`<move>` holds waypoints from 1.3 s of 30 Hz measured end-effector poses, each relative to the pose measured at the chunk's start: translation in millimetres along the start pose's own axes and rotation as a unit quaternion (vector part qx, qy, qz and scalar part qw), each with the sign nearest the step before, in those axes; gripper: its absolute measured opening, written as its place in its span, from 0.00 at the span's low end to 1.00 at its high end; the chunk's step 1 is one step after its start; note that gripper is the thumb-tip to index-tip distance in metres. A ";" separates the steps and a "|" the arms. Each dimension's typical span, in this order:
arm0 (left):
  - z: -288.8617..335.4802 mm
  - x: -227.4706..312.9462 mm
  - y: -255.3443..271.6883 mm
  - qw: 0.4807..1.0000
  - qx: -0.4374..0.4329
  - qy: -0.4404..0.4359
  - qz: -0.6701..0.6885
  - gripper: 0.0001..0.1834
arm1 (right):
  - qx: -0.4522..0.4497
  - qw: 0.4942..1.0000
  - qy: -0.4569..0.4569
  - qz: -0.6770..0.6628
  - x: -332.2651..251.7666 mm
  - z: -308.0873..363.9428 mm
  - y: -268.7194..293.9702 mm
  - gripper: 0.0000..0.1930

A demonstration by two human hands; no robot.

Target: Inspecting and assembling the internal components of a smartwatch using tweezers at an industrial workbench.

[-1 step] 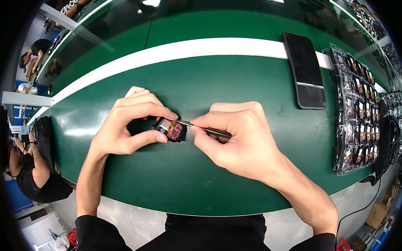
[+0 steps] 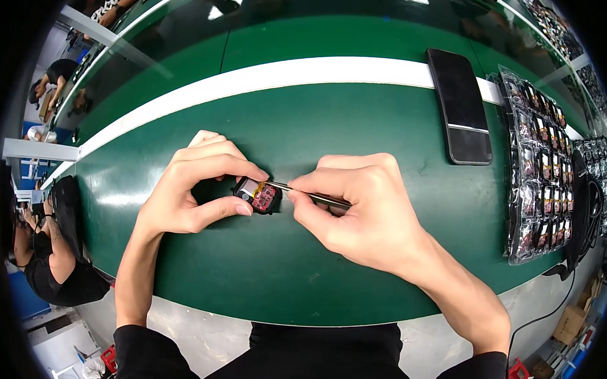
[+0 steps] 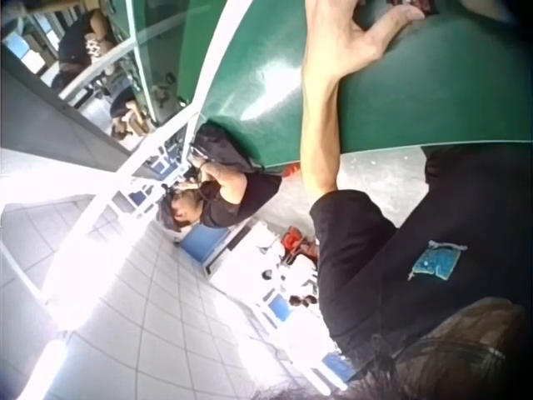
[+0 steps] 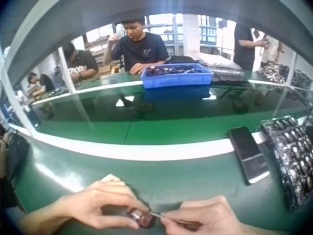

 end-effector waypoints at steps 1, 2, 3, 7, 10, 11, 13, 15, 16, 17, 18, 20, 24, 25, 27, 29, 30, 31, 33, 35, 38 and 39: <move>-0.5 0.0 0.0 1.000 0.000 0.000 0.000 0.22 | -0.001 1.000 0.001 -0.001 -0.5 0.2 0.3 0.04; -1.3 0.6 0.2 1.000 0.002 -0.007 -0.001 0.22 | -0.001 1.000 0.001 -0.001 0.0 0.9 0.0 0.04; -1.5 1.6 0.6 1.000 0.005 -0.013 -0.003 0.22 | 0.000 1.000 0.009 0.003 0.1 1.4 -0.2 0.04; -1.0 1.4 -0.2 1.000 0.008 -0.013 -0.002 0.23 | 0.008 1.000 0.013 0.005 -0.9 2.2 -1.5 0.04; -0.3 0.5 0.2 1.000 0.008 0.001 0.006 0.23 | 0.014 1.000 0.004 0.002 -1.9 2.3 -1.7 0.04; -0.7 0.4 1.0 1.000 0.007 0.000 0.003 0.23 | 0.014 1.000 0.005 0.002 -1.7 1.7 -1.6 0.04; -0.2 1.1 0.7 1.000 0.007 0.000 0.000 0.24 | 0.009 1.000 0.027 0.014 -2.8 2.0 -1.5 0.05; -1.5 1.2 -0.2 1.000 0.010 -0.007 0.012 0.23 | 0.008 0.999 0.040 0.022 -2.3 3.7 -2.0 0.06; -2.1 1.4 -1.0 1.000 0.010 -0.009 0.011 0.23 | 0.007 0.998 0.052 0.030 -3.0 4.2 -1.4 0.06; -2.1 0.9 -2.2 1.000 0.009 -0.001 0.014 0.24 | 0.008 0.998 0.053 0.032 -3.4 4.6 0.8 0.06; -1.2 0.5 -2.5 1.000 0.008 0.007 0.018 0.24 | -0.002 0.998 0.047 0.041 -4.0 4.2 2.2 0.06; -0.5 0.4 -2.8 1.000 0.014 0.006 0.015 0.26 | -0.011 0.998 0.043 0.050 -5.8 2.3 5.4 0.06; 0.3 4.0 -1.9 0.999 0.049 0.010 -0.001 0.28 | 0.025 1.000 0.001 0.016 -4.0 -1.5 11.5 0.04; -0.6 4.0 -2.5 0.999 0.052 0.008 -0.002 0.28 | 0.043 0.999 -0.019 0.004 -1.2 -1.1 12.3 0.04; -1.2 4.1 -5.3 0.998 0.055 -0.014 -0.024 0.28 | 0.054 0.998 -0.013 -0.030 5.7 4.8 5.5 0.05; -0.9 2.2 -5.8 0.997 0.061 -0.021 -0.031 0.28 | 0.050 0.996 -0.018 -0.065 4.1 4.5 0.9 0.07; -0.6 2.5 -6.5 0.998 0.059 -0.018 -0.032 0.29 | 0.011 0.999 -0.017 -0.040 -1.7 2.4 1.9 0.06; 0.2 2.6 -6.8 0.998 0.058 -0.016 -0.034 0.30 | 0.008 0.999 -0.014 -0.039 -4.0 1.2 1.2 0.06; 2.3 1.0 -6.2 0.998 0.059 -0.015 -0.034 0.32 | -0.002 0.997 -0.061 -0.050 -1.0 1.4 -3.6 0.06; 1.9 0.9 -5.0 0.997 0.060 -0.021 -0.034 0.34 | 0.015 0.999 -0.030 -0.027 2.3 3.9 -10.0 0.12; 3.9 -2.7 -2.8 0.999 0.042 0.007 0.029 0.42 | -0.028 0.994 0.024 0.106 -9.2 0.4 -15.8 0.25; 2.5 -0.8 -2.0 0.999 0.028 0.019 0.037 0.43 | -0.031 0.989 0.050 0.133 -12.2 2.0 -16.6 0.25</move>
Point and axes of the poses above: each hand's wrist, its own z-axis away from the middle knuckle, its own y-axis out of the back of the hand, x = y × z, the point moved 6 cm from there along -z, towards the middle knuckle, and after that the axes turned 13 degrees about y, right-handed, at the moved point
